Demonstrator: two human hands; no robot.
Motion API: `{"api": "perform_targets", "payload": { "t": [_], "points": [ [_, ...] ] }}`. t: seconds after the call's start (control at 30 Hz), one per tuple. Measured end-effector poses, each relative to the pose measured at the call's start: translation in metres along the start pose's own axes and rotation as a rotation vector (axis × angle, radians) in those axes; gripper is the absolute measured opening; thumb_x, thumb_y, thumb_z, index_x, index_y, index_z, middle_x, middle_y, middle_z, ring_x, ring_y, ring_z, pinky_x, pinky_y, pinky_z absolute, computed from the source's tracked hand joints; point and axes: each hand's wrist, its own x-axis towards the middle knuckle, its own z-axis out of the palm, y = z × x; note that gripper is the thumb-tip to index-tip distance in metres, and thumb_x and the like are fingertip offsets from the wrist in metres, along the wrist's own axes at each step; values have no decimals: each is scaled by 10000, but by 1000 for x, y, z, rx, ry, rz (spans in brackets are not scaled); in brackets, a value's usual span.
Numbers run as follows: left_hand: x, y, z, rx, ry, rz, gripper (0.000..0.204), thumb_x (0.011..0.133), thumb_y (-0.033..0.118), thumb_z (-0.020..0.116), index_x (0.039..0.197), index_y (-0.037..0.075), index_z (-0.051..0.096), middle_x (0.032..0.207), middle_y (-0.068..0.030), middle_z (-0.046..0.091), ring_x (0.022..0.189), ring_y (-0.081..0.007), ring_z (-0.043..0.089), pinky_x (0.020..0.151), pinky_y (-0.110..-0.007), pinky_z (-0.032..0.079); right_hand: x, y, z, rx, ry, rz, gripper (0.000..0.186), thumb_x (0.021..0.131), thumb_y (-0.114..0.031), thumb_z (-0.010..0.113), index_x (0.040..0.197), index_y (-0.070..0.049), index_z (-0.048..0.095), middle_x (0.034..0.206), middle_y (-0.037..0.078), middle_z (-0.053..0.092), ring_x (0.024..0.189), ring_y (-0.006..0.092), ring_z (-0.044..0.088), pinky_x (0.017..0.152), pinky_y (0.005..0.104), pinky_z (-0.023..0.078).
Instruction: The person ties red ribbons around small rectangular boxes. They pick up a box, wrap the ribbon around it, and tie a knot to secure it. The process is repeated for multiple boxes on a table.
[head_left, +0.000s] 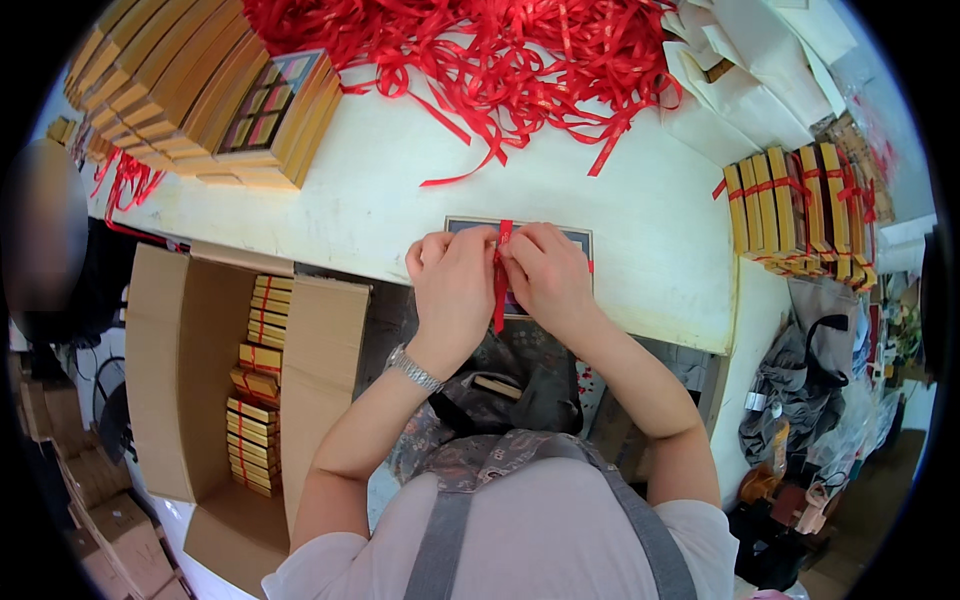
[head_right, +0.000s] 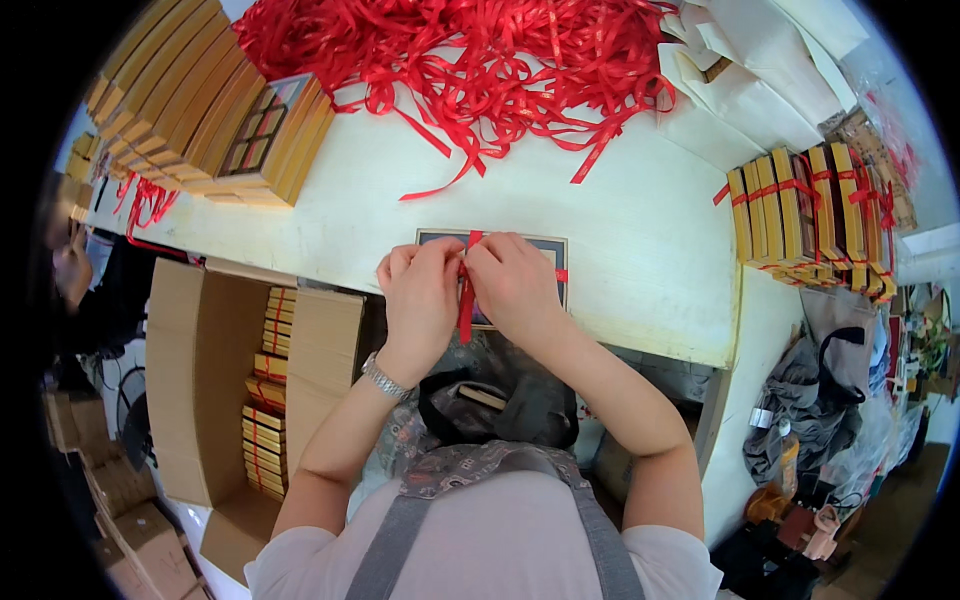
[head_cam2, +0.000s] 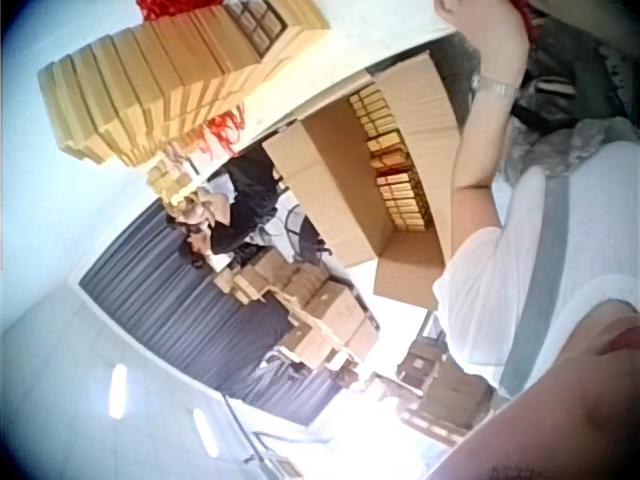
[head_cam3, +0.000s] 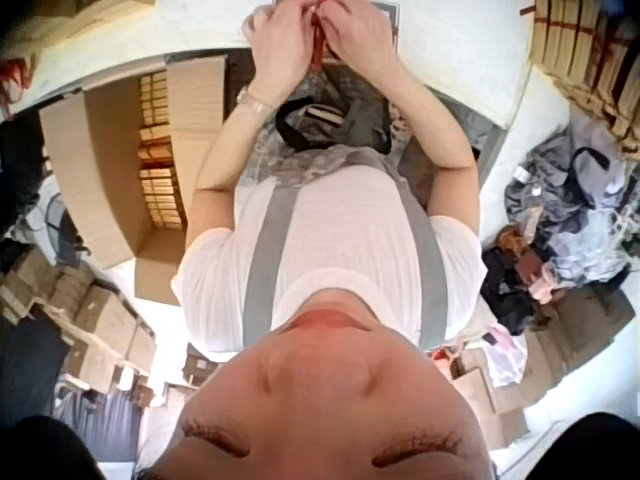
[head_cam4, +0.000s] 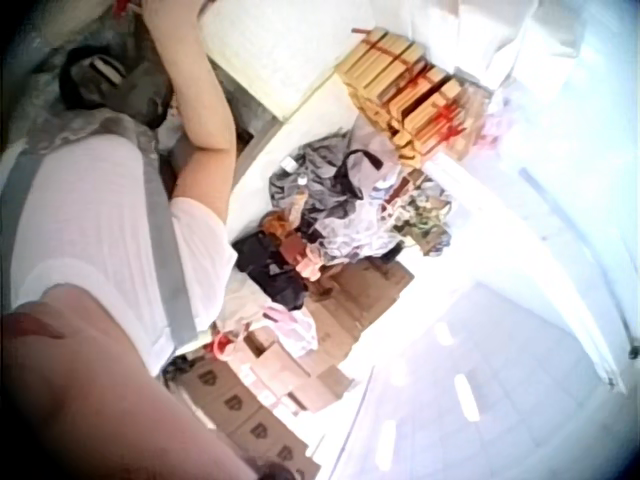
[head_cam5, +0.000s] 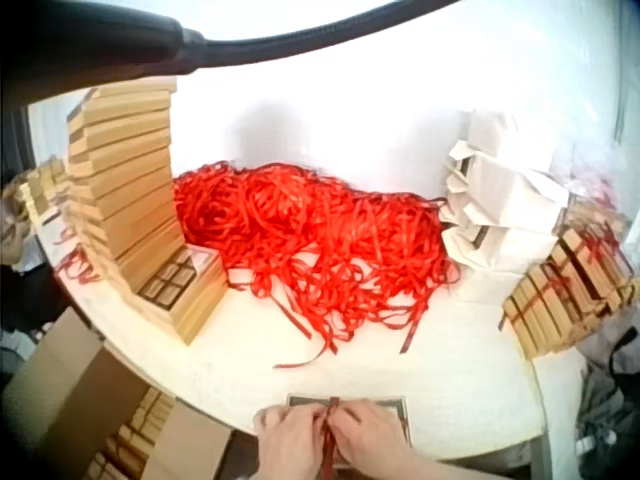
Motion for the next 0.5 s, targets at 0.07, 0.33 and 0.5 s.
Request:
{"api": "perform_targets", "payload": {
  "t": [0.07,0.33,0.5],
  "points": [
    [-3,-1,7,81,78,14,177,883,125,624,1058,97,629,993,-41,602,1000,-248,520,959,-420,334,-1,1,2,6,3,-4,102,773,-38,697,821,-41,607,833,85,613,764,283,613,629,383,509],
    [-3,-11,10,-24,83,-5,95,822,76,672,916,87,668,986,-59,575,1002,-286,498,902,-399,377,0,5,-5,196,-25,83,130,760,-44,720,857,-32,634,859,86,614,807,276,611,630,381,516],
    [-4,-6,12,32,154,67,97,805,55,684,896,64,652,981,-81,573,989,-301,498,884,-406,398,-4,1,-12,-30,34,331,214,761,-264,747,709,-82,648,935,47,595,927,256,534,804,417,400]
  ]
}}
